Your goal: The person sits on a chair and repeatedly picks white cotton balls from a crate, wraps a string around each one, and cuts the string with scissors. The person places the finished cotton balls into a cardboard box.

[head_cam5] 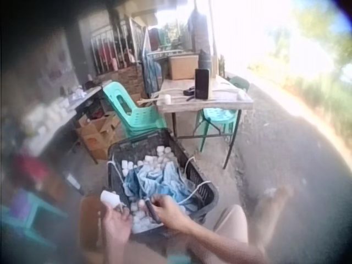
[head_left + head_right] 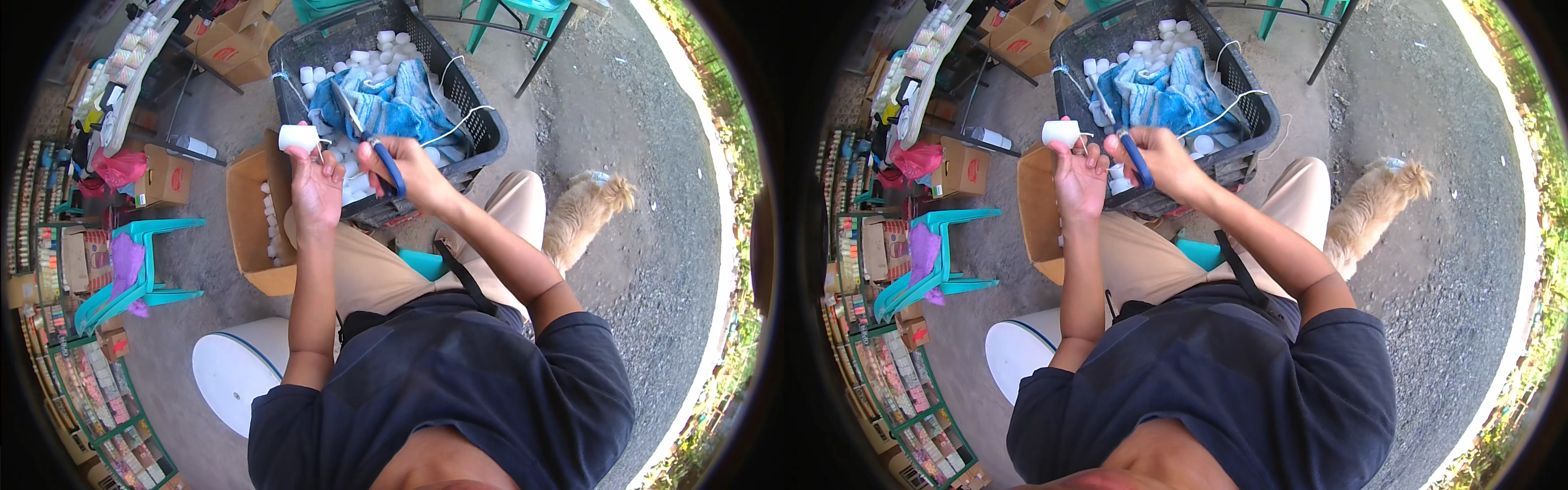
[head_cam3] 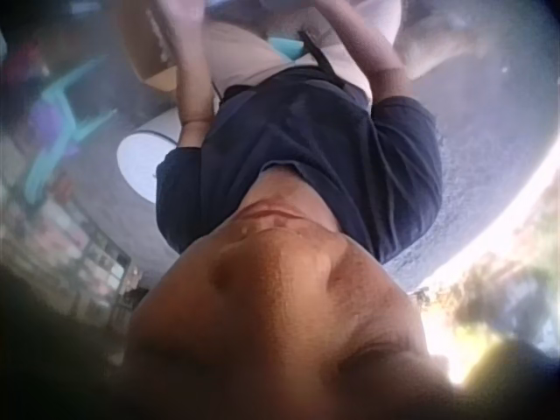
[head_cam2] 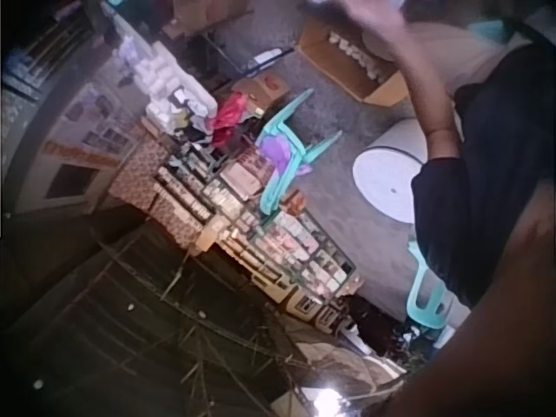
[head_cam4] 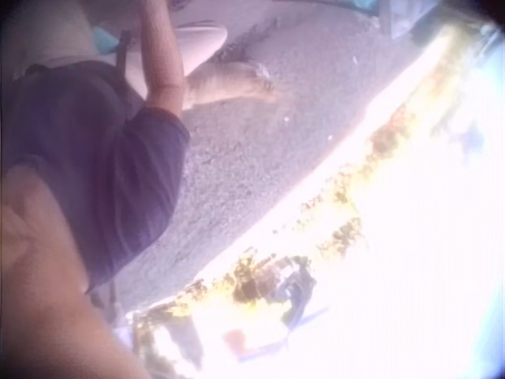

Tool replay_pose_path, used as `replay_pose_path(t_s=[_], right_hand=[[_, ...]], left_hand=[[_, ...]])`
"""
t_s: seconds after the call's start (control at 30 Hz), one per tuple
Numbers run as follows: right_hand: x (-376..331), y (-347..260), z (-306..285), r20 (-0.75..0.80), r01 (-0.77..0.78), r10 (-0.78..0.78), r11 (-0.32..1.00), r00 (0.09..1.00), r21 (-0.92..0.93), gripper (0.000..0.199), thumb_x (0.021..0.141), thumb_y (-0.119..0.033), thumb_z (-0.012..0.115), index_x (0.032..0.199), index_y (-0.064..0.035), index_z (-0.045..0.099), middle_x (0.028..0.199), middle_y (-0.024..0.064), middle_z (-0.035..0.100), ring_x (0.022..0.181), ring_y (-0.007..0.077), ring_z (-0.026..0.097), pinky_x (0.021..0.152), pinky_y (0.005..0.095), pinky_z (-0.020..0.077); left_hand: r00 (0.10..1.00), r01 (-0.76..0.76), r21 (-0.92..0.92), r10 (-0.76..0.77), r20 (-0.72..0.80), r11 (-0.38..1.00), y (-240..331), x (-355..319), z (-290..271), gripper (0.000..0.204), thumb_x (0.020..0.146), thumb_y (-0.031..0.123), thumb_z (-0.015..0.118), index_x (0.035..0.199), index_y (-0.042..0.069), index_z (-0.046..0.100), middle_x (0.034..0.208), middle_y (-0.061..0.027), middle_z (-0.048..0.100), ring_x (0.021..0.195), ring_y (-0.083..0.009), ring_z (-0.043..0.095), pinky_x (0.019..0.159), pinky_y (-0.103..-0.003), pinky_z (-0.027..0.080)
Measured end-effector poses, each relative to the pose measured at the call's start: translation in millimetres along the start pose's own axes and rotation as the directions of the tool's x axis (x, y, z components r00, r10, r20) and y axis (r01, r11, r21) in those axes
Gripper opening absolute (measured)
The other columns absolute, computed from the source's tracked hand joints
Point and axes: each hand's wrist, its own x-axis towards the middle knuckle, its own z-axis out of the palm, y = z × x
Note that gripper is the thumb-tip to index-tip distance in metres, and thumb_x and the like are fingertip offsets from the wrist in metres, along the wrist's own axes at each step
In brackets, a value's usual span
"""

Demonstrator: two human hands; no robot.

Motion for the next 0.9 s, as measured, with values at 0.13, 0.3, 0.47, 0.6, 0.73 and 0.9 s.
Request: replay_pose_path(t_s=[0.13,0.3,0.47,0.6,0.73,0.9], right_hand=[[78.6,-6.3,-74.6,-0.208,-0.109,-0.244,0.365,0.947,-0.925,0.059,0.079,-0.059,0.064,0.076,0.0002,0.067,0.079,0.0224,0.067,0.079,0.0380,0.067,0.071,0.0433,0.0528],[104.6,46.0,-128.0,-0.082,-0.105,-0.252,-0.077,0.964,-0.992,0.032,0.081,-0.029,0.067,0.094,0.0001,0.066,0.103,0.0214,0.062,0.102,0.0397,0.059,0.085,0.0424,0.0506],[96.8,48.7,-70.3,0.209,0.196,-0.278,-0.072,0.938,-0.978,0.020,0.080,-0.015,0.067,0.097,-0.0050,0.067,0.107,0.0152,0.060,0.113,0.0354,0.052,0.085,0.0404,0.0506],[105.8,55.1,-54.3,0.478,0.411,0.371,0.247,0.796,-0.877,0.035,0.073,-0.015,0.073,0.108,-0.0146,0.067,0.106,0.0073,0.061,0.109,0.0296,0.055,0.089,0.0357,0.0485],[100.0,68.6,-79.4,0.680,0.691,0.189,-0.385,0.708,-0.612,0.037,0.069,-0.017,0.075,0.105,-0.0220,0.068,0.098,0.0072,0.067,0.096,0.0264,0.063,0.081,0.0365,0.0512],[106.6,61.5,-89.4,0.534,0.630,0.353,-0.268,0.768,-0.729,0.028,0.076,-0.035,0.069,0.101,-0.0223,0.068,0.094,0.0045,0.069,0.105,0.0263,0.060,0.087,0.0391,0.0469]], left_hand=[[0.997,0.063,-0.200,-0.070,-0.029,0.978,33.4,-4.2,-28.3,0.044,0.096,0.047,0.044,0.119,0.010,0.051,0.081,-0.0043,0.050,0.058,-0.0134,0.034,0.052,-0.027,0.029],[0.937,-0.161,-0.400,0.013,-0.348,0.902,74.9,14.5,-149.2,0.046,0.100,0.044,0.032,0.085,0.005,0.048,0.064,-0.0048,0.048,0.047,-0.0144,0.032,0.047,-0.028,0.027],[0.711,-0.105,-0.414,-0.223,-0.667,0.904,95.4,4.9,-335.2,0.025,0.096,0.028,0.038,0.084,0.009,0.048,0.066,-0.0028,0.049,0.048,-0.0131,0.033,0.047,-0.028,0.026],[0.343,-0.224,-0.212,-0.127,-0.931,0.951,65.6,2.9,-361.8,0.026,0.093,0.026,0.040,0.080,0.007,0.051,0.064,-0.0029,0.050,0.047,-0.0113,0.033,0.044,-0.025,0.022],[0.550,-0.309,-0.367,-0.150,-0.822,0.877,76.5,1.1,-330.8,0.023,0.099,0.027,0.036,0.096,0.008,0.050,0.074,-0.0022,0.051,0.044,-0.0119,0.029,0.044,-0.026,0.024],[0.994,0.045,0.107,-0.034,-0.101,0.993,81.1,20.8,-104.6,0.029,0.099,0.030,0.049,0.109,0.005,0.060,0.074,-0.0003,0.050,0.045,-0.0055,0.031,0.039,-0.022,0.024]])
